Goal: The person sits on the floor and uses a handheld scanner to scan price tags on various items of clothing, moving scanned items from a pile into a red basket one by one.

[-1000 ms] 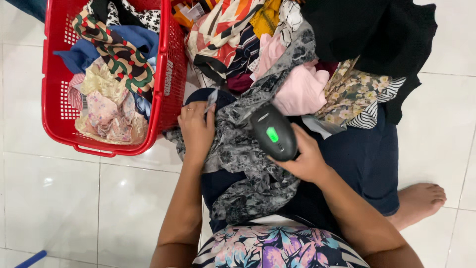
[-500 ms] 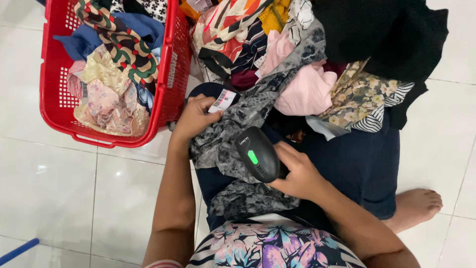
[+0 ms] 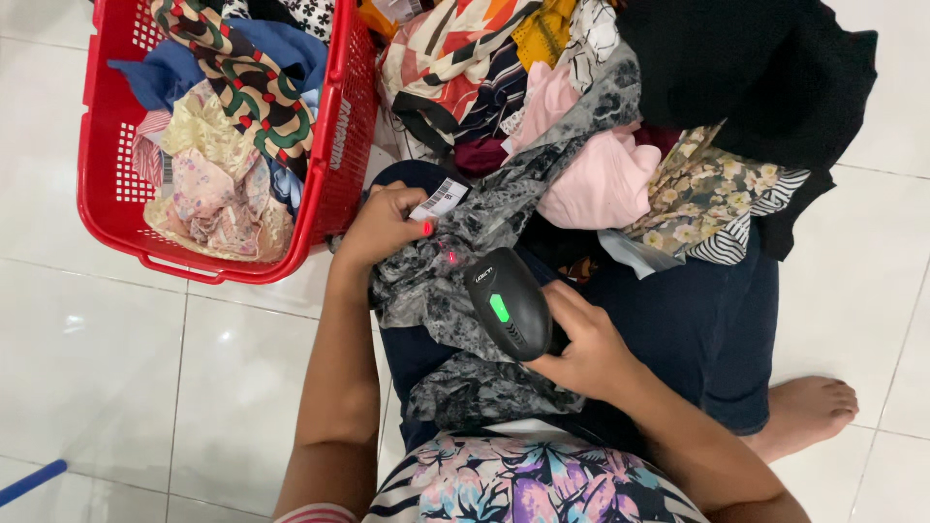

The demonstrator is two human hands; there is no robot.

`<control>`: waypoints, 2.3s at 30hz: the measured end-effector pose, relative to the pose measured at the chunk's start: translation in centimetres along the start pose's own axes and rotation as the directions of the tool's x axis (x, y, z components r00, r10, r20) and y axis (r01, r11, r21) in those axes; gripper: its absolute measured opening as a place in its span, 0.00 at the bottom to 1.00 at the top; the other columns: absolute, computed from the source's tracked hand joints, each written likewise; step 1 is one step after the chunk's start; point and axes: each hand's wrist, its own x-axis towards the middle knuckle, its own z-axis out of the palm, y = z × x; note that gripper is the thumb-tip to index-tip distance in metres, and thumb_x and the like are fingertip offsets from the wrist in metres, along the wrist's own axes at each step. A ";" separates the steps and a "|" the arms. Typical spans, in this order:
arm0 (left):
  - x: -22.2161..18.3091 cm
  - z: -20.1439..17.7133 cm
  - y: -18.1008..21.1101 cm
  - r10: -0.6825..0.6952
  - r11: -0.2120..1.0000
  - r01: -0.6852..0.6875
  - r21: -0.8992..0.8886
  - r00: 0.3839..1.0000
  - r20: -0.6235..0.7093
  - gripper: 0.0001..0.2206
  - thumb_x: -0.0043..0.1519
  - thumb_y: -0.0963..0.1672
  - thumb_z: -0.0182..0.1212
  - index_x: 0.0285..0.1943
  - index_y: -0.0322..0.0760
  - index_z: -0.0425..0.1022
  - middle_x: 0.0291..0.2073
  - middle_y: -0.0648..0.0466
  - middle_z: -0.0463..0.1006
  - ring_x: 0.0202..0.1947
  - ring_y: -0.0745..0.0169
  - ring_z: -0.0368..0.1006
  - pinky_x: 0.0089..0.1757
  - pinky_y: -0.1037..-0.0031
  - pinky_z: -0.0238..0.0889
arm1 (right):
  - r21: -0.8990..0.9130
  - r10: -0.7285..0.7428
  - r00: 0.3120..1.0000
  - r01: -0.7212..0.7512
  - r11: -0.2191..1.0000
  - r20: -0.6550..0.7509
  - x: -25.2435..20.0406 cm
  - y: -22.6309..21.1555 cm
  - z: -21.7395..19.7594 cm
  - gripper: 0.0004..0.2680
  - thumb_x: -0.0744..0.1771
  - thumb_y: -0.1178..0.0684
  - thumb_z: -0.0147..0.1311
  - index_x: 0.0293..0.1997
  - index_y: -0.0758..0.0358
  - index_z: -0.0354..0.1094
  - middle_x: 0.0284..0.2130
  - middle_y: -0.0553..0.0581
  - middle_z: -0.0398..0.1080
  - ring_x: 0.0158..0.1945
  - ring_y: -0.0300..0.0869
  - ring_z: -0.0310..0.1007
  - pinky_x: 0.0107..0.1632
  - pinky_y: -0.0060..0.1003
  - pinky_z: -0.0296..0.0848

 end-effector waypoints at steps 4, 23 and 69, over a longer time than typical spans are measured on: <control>-0.2 -0.1 0.2 -0.028 0.999 0.028 -0.023 1.000 0.002 0.07 0.47 0.45 0.74 0.27 0.48 0.78 0.22 0.57 0.64 0.30 0.65 0.62 0.42 0.79 0.53 | 0.018 0.004 0.999 -0.003 1.000 -0.042 -0.4 0.6 0.3 0.11 0.62 0.54 0.69 0.46 0.61 0.75 0.33 0.56 0.72 0.35 0.51 0.78 0.38 0.46 0.79; -4.6 -1.4 6.8 0.397 0.813 -0.240 -0.531 0.895 0.204 0.09 0.53 0.36 0.75 0.40 0.26 0.82 0.38 0.42 0.81 0.43 0.45 0.77 0.49 0.56 0.68 | 0.155 0.154 0.857 -0.087 0.984 -0.491 -0.7 4.8 -0.8 0.15 0.60 0.60 0.73 0.46 0.69 0.71 0.36 0.62 0.76 0.43 0.46 0.79 0.46 0.46 0.77; 4.1 -18.1 4.0 0.354 0.926 -0.027 0.377 0.412 -0.840 0.28 0.50 0.36 0.64 0.62 0.28 0.64 0.49 0.37 0.72 0.48 0.40 0.72 0.50 0.60 0.67 | 0.390 0.451 0.853 -0.334 0.858 -0.262 0.0 6.1 0.3 0.08 0.64 0.59 0.64 0.39 0.67 0.66 0.23 0.61 0.75 0.23 0.41 0.76 0.32 0.33 0.76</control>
